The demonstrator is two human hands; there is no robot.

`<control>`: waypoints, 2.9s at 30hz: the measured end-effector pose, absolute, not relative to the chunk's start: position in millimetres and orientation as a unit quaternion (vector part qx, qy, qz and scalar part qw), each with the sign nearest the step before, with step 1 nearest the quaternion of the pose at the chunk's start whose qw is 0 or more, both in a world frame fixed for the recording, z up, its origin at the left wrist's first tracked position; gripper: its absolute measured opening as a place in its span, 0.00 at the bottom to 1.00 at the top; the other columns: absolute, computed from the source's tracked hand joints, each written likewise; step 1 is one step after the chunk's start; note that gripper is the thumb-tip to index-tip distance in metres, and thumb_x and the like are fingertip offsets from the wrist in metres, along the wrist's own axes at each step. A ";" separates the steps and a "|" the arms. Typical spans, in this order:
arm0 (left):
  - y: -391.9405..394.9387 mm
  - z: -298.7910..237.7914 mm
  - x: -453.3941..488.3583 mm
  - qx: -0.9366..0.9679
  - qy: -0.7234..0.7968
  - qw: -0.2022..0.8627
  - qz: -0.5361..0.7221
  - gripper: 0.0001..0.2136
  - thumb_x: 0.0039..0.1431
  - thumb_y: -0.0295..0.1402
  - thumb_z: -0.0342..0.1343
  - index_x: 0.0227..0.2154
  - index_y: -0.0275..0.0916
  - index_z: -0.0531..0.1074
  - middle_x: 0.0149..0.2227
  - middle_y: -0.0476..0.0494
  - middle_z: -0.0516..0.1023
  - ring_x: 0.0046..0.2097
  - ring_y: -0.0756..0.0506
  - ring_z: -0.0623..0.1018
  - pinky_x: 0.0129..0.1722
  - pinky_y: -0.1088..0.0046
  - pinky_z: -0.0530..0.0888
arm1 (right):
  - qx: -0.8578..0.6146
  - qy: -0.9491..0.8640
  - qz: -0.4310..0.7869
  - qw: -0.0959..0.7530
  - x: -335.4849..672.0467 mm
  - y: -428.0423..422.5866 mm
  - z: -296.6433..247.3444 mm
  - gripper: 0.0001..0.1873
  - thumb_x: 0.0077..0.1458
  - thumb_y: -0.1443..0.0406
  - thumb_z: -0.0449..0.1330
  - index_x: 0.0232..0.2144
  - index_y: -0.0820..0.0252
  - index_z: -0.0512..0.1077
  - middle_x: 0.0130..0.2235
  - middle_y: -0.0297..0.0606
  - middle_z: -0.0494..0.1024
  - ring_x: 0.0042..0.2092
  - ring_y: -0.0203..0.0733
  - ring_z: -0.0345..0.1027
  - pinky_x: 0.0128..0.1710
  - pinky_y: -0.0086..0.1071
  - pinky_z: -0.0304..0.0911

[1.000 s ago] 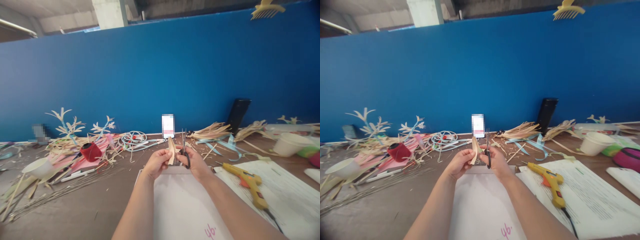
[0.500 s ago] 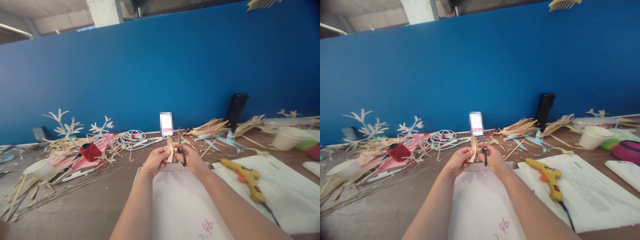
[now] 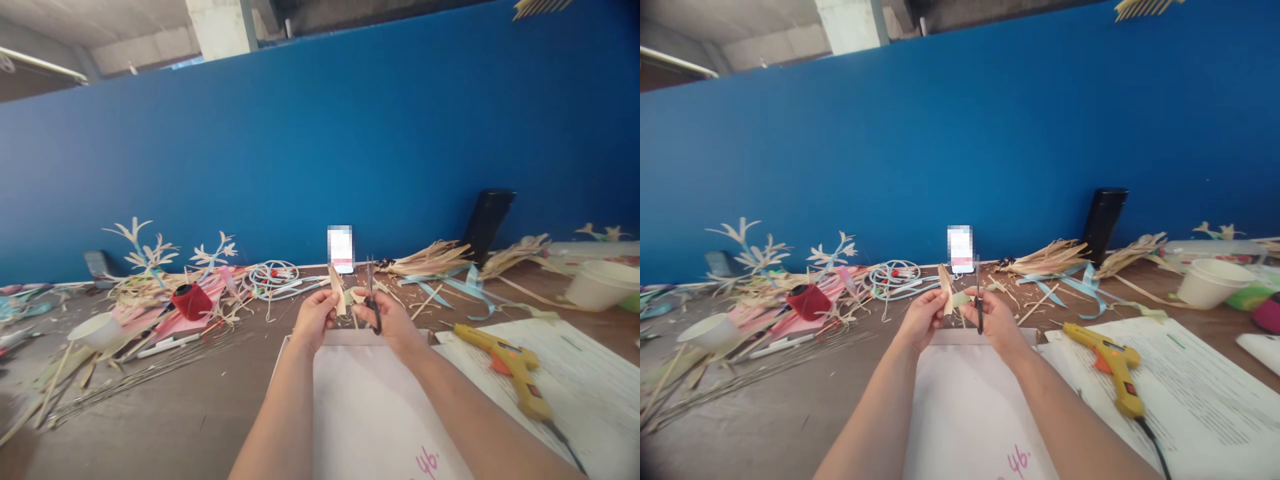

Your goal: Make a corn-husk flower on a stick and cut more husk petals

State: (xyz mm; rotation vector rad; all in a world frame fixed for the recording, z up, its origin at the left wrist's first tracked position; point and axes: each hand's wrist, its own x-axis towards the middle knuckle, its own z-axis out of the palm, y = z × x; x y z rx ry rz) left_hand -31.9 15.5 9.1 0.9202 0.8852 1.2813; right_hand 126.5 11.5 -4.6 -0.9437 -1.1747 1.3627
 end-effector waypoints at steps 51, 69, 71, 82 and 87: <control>23.9 10.1 -32.0 0.371 0.442 0.426 0.697 0.08 0.44 0.33 0.58 0.28 0.35 0.69 0.24 0.49 0.70 0.25 0.54 0.69 0.22 0.81 0.66 | -0.455 -0.610 0.547 0.349 112.7 -9.6 11.3 0.21 0.42 0.50 0.62 0.32 0.59 0.73 0.20 0.33 0.71 0.22 0.36 0.62 0.25 0.31 0.57; 24.6 8.6 -30.4 0.368 0.422 0.447 0.697 0.08 0.44 0.33 0.58 0.28 0.35 0.69 0.25 0.48 0.72 0.27 0.52 0.72 0.23 0.79 0.68 | -0.461 -0.624 0.527 0.346 112.5 -7.5 6.3 0.20 0.45 0.50 0.61 0.33 0.60 0.72 0.20 0.33 0.71 0.22 0.35 0.61 0.25 0.31 0.56; 24.7 8.4 -30.3 0.369 0.422 0.448 0.696 0.09 0.44 0.33 0.59 0.28 0.35 0.69 0.25 0.47 0.72 0.27 0.52 0.72 0.23 0.79 0.68 | -0.464 -0.624 0.525 0.347 111.8 -7.3 5.9 0.20 0.45 0.50 0.61 0.33 0.60 0.72 0.20 0.32 0.70 0.22 0.34 0.60 0.24 0.31 0.56; 24.1 10.1 -29.2 0.366 0.426 0.452 0.693 0.09 0.44 0.33 0.58 0.28 0.33 0.68 0.25 0.48 0.72 0.25 0.53 0.71 0.22 0.80 0.68 | -0.457 -0.635 0.514 0.352 111.5 -5.2 5.8 0.19 0.46 0.50 0.60 0.31 0.61 0.70 0.18 0.30 0.68 0.20 0.32 0.59 0.23 0.28 0.55; 24.7 8.9 -29.6 0.361 0.426 0.454 0.695 0.09 0.44 0.33 0.59 0.28 0.34 0.68 0.25 0.48 0.72 0.25 0.53 0.72 0.21 0.81 0.68 | -0.451 -0.640 0.510 0.356 112.1 -2.7 0.9 0.19 0.47 0.51 0.60 0.31 0.61 0.70 0.18 0.30 0.67 0.20 0.32 0.58 0.23 0.28 0.55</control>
